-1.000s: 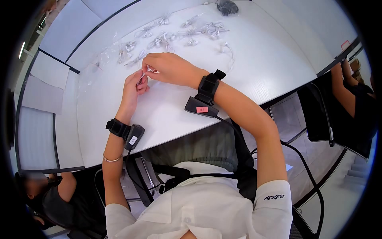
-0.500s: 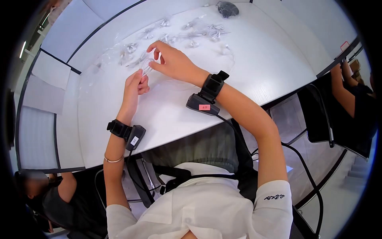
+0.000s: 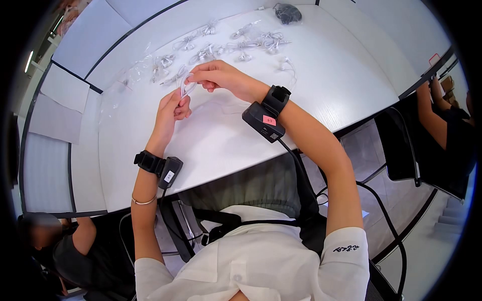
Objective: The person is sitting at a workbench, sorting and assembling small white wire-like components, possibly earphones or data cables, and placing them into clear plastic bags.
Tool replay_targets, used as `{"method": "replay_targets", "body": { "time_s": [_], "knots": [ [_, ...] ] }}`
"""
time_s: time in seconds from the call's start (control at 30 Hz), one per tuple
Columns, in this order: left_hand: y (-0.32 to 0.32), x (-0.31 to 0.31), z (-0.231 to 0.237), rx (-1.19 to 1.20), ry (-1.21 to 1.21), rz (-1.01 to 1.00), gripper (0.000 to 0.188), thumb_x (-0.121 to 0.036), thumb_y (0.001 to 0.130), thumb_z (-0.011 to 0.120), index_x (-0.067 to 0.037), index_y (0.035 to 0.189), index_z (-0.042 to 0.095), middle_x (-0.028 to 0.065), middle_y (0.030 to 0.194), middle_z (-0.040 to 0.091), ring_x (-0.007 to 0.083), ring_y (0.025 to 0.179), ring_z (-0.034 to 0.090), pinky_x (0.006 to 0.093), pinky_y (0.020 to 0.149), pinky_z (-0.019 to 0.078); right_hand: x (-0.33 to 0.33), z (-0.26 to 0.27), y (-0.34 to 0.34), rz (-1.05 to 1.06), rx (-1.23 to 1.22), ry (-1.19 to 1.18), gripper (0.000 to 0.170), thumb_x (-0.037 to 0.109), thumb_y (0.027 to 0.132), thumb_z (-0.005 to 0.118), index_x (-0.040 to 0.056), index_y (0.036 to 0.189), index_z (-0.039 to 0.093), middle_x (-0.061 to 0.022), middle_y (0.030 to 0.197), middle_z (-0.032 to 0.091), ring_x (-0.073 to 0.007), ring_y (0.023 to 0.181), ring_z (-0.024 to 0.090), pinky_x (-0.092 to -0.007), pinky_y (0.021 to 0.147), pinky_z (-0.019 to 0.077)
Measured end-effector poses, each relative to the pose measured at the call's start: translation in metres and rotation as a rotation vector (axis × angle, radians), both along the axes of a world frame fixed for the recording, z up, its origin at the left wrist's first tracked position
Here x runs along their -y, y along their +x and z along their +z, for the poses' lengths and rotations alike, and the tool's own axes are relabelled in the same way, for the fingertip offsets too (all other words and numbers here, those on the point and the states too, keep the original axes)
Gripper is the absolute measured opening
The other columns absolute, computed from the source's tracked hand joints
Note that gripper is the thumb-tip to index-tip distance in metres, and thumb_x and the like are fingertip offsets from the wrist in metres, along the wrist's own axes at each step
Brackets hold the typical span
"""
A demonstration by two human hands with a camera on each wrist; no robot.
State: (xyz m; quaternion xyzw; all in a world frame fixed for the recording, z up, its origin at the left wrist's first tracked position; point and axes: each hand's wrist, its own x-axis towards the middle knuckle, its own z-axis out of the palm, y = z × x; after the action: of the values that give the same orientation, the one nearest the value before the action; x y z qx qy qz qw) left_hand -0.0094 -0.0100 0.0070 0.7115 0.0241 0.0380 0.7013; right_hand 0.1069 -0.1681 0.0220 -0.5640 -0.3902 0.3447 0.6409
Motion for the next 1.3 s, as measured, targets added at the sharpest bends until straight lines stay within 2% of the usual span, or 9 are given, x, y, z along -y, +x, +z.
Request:
{"method": "replay_targets", "body": {
  "time_s": [0.1, 0.3, 0.4, 0.5, 0.6, 0.7, 0.9, 1.0, 1.3],
  "knots": [
    [0.0, 0.003, 0.003, -0.049, 0.038, 0.01, 0.034, -0.031, 0.095, 0.033, -0.011, 0.068, 0.035, -0.0058, 0.055, 0.025, 0.0051, 0.045, 0.02, 0.0227, 0.054, 0.0328, 0.002, 0.005, -0.001, 0.055, -0.008, -0.011, 0.027, 0.032, 0.084, 0.054, 0.006, 0.081, 0.06, 0.0059, 0.062, 0.036, -0.006, 0.06, 0.036, -0.019, 0.06, 0.033],
    [0.0, 0.0, -0.002, -0.084, 0.02, -0.044, 0.037, -0.039, 0.092, 0.04, -0.011, 0.068, 0.039, -0.0054, 0.057, 0.03, 0.0062, 0.049, 0.029, 0.0204, 0.049, 0.0275, 0.003, 0.006, -0.001, 0.155, -0.066, -0.097, 0.035, 0.038, 0.086, 0.051, 0.0097, 0.065, 0.046, 0.0042, 0.059, 0.036, -0.0064, 0.056, 0.041, -0.0216, 0.053, 0.0363],
    [-0.001, 0.004, -0.003, -0.1, 0.018, -0.046, 0.037, -0.039, 0.092, 0.04, -0.011, 0.068, 0.039, -0.0054, 0.057, 0.03, 0.0061, 0.05, 0.029, 0.02, 0.049, 0.0262, -0.002, 0.001, -0.003, 0.025, 0.038, -0.167, 0.039, 0.041, 0.085, 0.052, 0.0096, 0.062, 0.046, 0.0034, 0.055, 0.039, -0.0064, 0.051, 0.044, -0.0221, 0.046, 0.0349],
    [-0.001, 0.01, 0.002, -0.109, 0.048, -0.076, 0.035, -0.035, 0.094, 0.035, -0.011, 0.069, 0.036, -0.0056, 0.056, 0.027, 0.0063, 0.048, 0.024, 0.022, 0.055, 0.0321, -0.005, 0.003, -0.008, -0.113, 0.091, -0.2, 0.04, 0.039, 0.084, 0.055, 0.009, 0.058, 0.046, 0.0024, 0.049, 0.041, -0.0062, 0.044, 0.043, -0.0214, 0.04, 0.0312],
    [0.0, 0.01, -0.003, -0.066, -0.001, -0.069, 0.037, -0.041, 0.092, 0.04, -0.011, 0.071, 0.04, -0.0057, 0.06, 0.03, 0.005, 0.052, 0.027, 0.0199, 0.049, 0.0247, -0.011, -0.006, -0.004, -0.116, 0.12, -0.125, 0.038, 0.035, 0.082, 0.058, 0.0073, 0.059, 0.049, 0.0022, 0.047, 0.042, -0.0052, 0.041, 0.04, -0.0207, 0.039, 0.0295],
    [0.001, 0.006, -0.005, -0.028, -0.017, -0.138, 0.036, -0.04, 0.092, 0.041, -0.01, 0.073, 0.042, -0.0058, 0.061, 0.03, 0.0048, 0.053, 0.026, 0.0205, 0.049, 0.0246, -0.011, -0.005, -0.006, -0.152, 0.163, -0.108, 0.034, 0.031, 0.083, 0.059, 0.0057, 0.061, 0.051, 0.0016, 0.049, 0.044, -0.0046, 0.042, 0.04, -0.02, 0.039, 0.0286],
    [0.0, 0.015, -0.004, 0.028, 0.188, -0.02, 0.034, -0.037, 0.093, 0.042, -0.008, 0.075, 0.044, -0.0061, 0.062, 0.029, 0.0045, 0.055, 0.026, 0.0207, 0.049, 0.024, -0.013, -0.009, -0.008, -0.207, 0.19, -0.081, 0.031, 0.027, 0.084, 0.055, 0.0061, 0.061, 0.051, 0.0018, 0.049, 0.044, -0.0042, 0.043, 0.039, -0.0199, 0.039, 0.0283],
    [-0.002, 0.016, 0.001, 0.027, 0.122, 0.013, 0.035, -0.036, 0.094, 0.041, -0.007, 0.075, 0.044, -0.006, 0.062, 0.028, 0.0043, 0.055, 0.025, 0.0207, 0.049, 0.024, -0.012, -0.005, -0.008, -0.145, 0.09, -0.042, 0.033, 0.028, 0.085, 0.054, 0.0072, 0.06, 0.049, 0.0023, 0.049, 0.043, -0.0042, 0.044, 0.038, -0.0199, 0.041, 0.0287],
    [0.002, 0.007, -0.004, 0.031, 0.002, -0.02, 0.033, -0.033, 0.093, 0.043, -0.007, 0.073, 0.043, -0.0065, 0.062, 0.026, 0.0039, 0.053, 0.022, 0.0201, 0.046, 0.0188, -0.014, -0.008, -0.007, -0.151, 0.248, -0.006, 0.038, 0.032, 0.087, 0.054, 0.0081, 0.058, 0.046, 0.0035, 0.048, 0.037, -0.0037, 0.045, 0.031, -0.0211, 0.043, 0.0236]
  ]
}}
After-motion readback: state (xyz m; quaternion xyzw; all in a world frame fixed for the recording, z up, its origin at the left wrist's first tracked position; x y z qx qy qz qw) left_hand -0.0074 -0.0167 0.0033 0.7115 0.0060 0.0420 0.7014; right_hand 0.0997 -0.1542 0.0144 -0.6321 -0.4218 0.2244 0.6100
